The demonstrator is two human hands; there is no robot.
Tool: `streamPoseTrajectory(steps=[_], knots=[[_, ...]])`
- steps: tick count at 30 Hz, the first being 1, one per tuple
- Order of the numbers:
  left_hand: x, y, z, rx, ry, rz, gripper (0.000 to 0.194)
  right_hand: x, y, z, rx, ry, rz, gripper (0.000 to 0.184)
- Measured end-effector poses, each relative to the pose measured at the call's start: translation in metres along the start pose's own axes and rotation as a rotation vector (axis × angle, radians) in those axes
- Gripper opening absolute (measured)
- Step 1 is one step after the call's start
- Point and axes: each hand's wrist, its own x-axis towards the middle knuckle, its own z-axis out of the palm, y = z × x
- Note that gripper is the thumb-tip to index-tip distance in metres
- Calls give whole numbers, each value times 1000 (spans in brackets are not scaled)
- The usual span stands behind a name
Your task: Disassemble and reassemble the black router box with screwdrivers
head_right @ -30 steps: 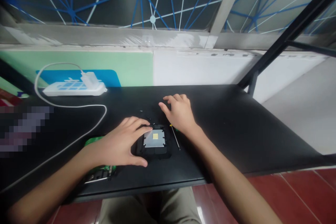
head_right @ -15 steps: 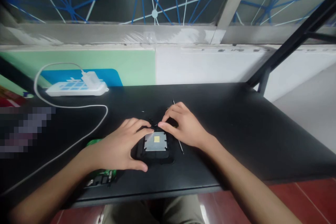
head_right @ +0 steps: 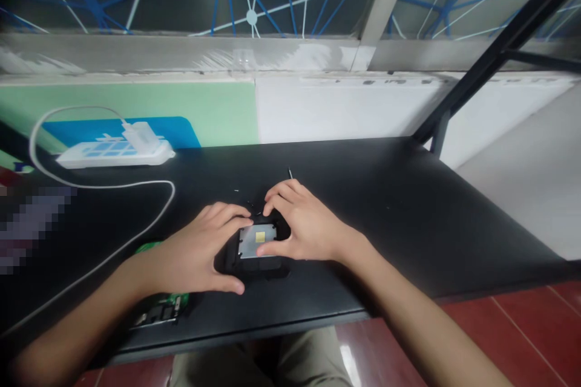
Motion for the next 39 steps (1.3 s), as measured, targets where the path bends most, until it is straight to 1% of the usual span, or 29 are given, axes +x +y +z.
streamPoseTrajectory(steps=[3, 6, 9, 12, 14, 22, 25, 29, 39], knots=[[1, -1, 1, -6, 3, 5, 85, 0, 0, 3, 17, -53, -26, 66], [2, -2, 1, -9, 15, 9, 83, 0, -1, 8, 1, -86, -64, 69], [1, -2, 1, -21, 25, 8, 81, 0, -2, 10, -9, -101, -66, 65], [1, -1, 0, -36, 31, 7, 81, 0, -4, 11, 2, -93, -59, 56], [1, -2, 0, -41, 26, 2, 80, 1, -4, 11, 16, -74, -68, 54], [2, -1, -1, -48, -20, -10, 87, 1, -5, 10, 33, -19, -80, 54], [2, 0, -2, -59, 0, -6, 85, 1, -6, 9, 38, 5, -91, 54], [3, 2, -3, -39, 41, -2, 73, 2, -5, 10, 44, 44, -108, 55], [4, -3, -1, 41, 197, 4, 52, -1, -5, 12, -6, 137, -147, 55]])
